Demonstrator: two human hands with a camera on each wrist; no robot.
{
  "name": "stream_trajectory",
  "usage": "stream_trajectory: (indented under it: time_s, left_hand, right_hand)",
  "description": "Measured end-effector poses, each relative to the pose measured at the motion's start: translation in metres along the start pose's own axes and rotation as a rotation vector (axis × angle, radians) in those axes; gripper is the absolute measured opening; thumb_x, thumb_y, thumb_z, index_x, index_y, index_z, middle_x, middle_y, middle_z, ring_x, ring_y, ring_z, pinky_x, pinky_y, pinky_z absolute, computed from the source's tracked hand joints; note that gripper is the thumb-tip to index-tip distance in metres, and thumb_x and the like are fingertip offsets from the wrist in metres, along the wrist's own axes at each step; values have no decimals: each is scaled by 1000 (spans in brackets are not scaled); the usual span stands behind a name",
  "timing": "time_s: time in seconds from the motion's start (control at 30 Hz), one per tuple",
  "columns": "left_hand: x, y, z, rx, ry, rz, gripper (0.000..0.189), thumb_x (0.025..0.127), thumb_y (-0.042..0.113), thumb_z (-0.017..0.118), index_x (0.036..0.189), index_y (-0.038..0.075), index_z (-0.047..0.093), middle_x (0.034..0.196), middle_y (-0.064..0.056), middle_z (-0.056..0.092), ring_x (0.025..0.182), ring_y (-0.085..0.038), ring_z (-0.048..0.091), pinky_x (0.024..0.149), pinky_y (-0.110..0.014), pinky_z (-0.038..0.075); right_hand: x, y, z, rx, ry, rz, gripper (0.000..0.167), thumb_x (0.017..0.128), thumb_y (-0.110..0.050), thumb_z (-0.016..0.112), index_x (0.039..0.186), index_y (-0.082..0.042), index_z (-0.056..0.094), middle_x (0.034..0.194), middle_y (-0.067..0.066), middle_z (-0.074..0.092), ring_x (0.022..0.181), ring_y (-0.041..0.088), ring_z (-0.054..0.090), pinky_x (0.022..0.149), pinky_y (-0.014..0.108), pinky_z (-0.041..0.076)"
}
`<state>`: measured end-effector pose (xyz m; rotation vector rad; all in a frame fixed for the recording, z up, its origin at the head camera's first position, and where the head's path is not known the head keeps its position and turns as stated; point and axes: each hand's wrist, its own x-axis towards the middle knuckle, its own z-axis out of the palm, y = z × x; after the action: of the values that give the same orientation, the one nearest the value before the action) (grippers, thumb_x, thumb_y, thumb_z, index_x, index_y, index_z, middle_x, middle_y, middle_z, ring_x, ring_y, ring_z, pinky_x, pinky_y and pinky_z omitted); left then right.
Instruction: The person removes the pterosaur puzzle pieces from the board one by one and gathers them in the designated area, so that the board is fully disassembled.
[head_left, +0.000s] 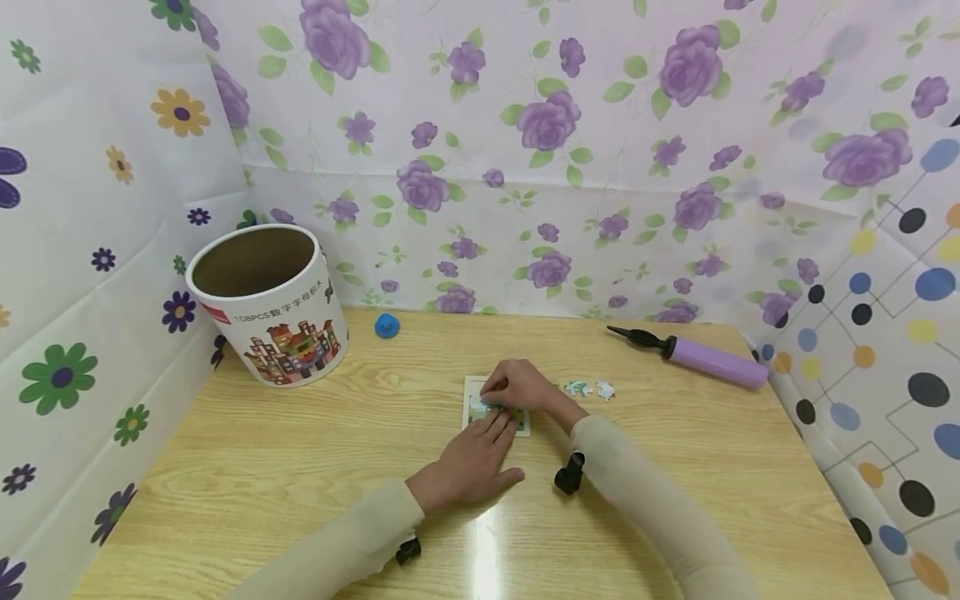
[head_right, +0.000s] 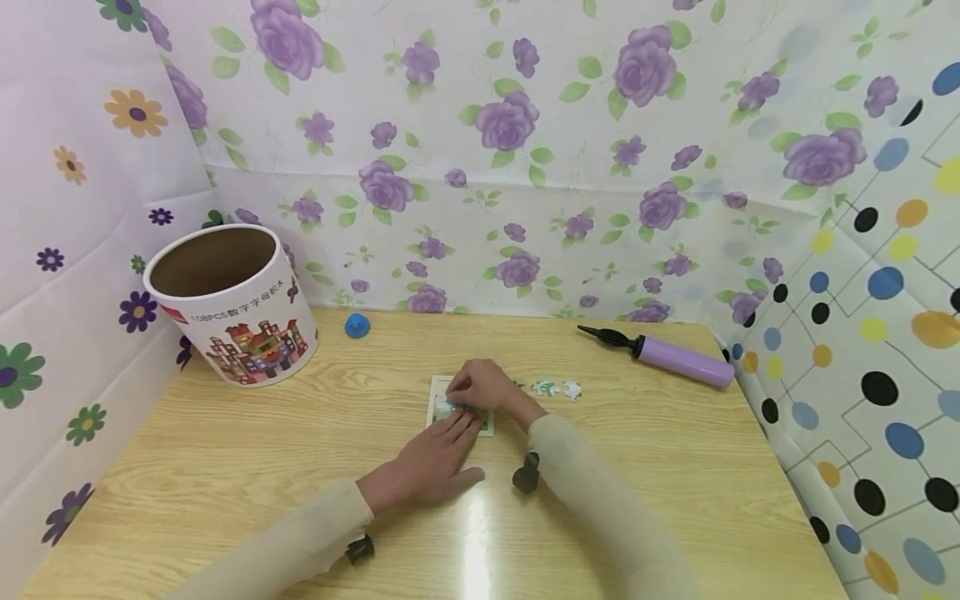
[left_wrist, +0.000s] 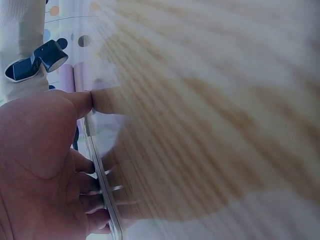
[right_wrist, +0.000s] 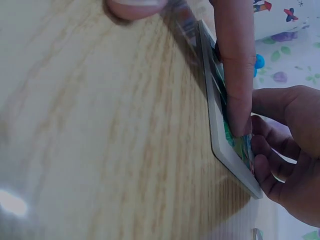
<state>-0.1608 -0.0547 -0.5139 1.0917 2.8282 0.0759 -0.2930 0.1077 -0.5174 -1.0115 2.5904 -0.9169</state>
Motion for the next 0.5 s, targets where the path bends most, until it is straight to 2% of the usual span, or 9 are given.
stream_trajectory:
  time_s: [0.33, 0.5]
  left_hand:
    - [0, 0, 0, 15, 7, 2, 76, 107, 51, 46, 157, -4, 32, 165, -21, 28, 154, -33, 25, 121, -42, 30]
    - [0, 1, -1, 11, 7, 2, 76, 107, 51, 45, 158, -4, 31, 165, -21, 27, 155, -32, 24, 122, -42, 30]
  right_hand:
    - [2, 0, 3, 11, -13, 15, 6, 95, -22, 75, 96, -19, 80, 95, -6, 70, 75, 6, 63, 71, 27, 54]
    - [1, -1, 3, 33, -2, 19, 5, 95, -23, 75, 94, -19, 78, 93, -7, 69, 75, 7, 62, 71, 28, 53]
